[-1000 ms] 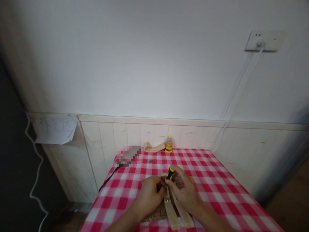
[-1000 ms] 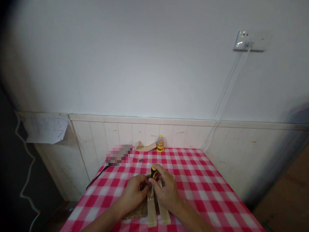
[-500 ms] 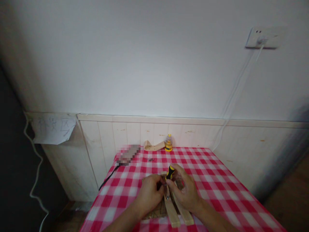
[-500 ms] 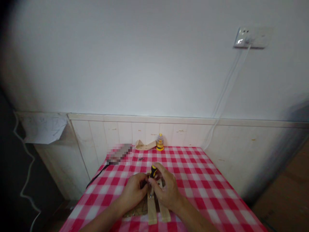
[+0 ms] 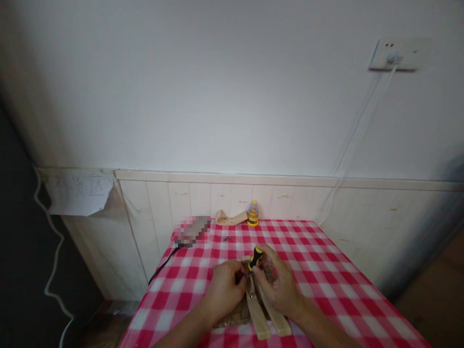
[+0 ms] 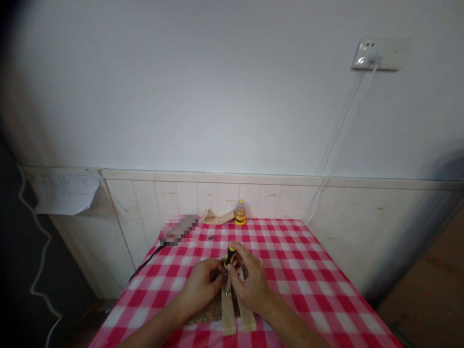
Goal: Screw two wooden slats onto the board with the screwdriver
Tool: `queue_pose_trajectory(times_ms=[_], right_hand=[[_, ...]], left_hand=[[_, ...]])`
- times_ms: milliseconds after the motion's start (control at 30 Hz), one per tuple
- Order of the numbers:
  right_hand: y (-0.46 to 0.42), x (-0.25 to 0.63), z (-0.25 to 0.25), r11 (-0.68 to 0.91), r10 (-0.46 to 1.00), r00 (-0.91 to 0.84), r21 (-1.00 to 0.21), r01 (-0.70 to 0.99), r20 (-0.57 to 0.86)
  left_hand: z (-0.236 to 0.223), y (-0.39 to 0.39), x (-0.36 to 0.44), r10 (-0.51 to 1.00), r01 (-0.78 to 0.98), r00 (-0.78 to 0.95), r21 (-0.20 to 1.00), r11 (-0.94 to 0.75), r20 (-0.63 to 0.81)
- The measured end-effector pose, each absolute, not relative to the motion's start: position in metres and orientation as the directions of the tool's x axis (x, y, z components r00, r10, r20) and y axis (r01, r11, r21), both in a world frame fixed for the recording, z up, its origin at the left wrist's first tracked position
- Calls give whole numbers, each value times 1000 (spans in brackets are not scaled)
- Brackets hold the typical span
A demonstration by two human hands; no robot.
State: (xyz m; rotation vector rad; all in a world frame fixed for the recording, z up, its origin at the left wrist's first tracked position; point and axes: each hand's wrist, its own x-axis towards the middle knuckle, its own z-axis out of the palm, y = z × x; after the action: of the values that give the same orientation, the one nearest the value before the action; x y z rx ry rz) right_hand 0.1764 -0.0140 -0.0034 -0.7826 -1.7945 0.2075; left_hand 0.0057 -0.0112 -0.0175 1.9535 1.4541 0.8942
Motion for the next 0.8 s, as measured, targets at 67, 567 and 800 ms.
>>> queue_pose_trajectory(times_ms=[67, 567, 800], right_hand=[[-15, 176, -3, 764, 608, -174, -510, 396, 775], [-10, 174, -6, 762, 607, -159, -513, 395, 779], [-9, 176, -4, 762, 612, -167, -520, 386, 773]], left_hand=[[-18, -11, 6, 961, 608, 199, 746, -274, 191], [-16, -12, 6, 960, 592, 209, 758, -276, 186], [-17, -12, 6, 960, 592, 208, 757, -276, 187]])
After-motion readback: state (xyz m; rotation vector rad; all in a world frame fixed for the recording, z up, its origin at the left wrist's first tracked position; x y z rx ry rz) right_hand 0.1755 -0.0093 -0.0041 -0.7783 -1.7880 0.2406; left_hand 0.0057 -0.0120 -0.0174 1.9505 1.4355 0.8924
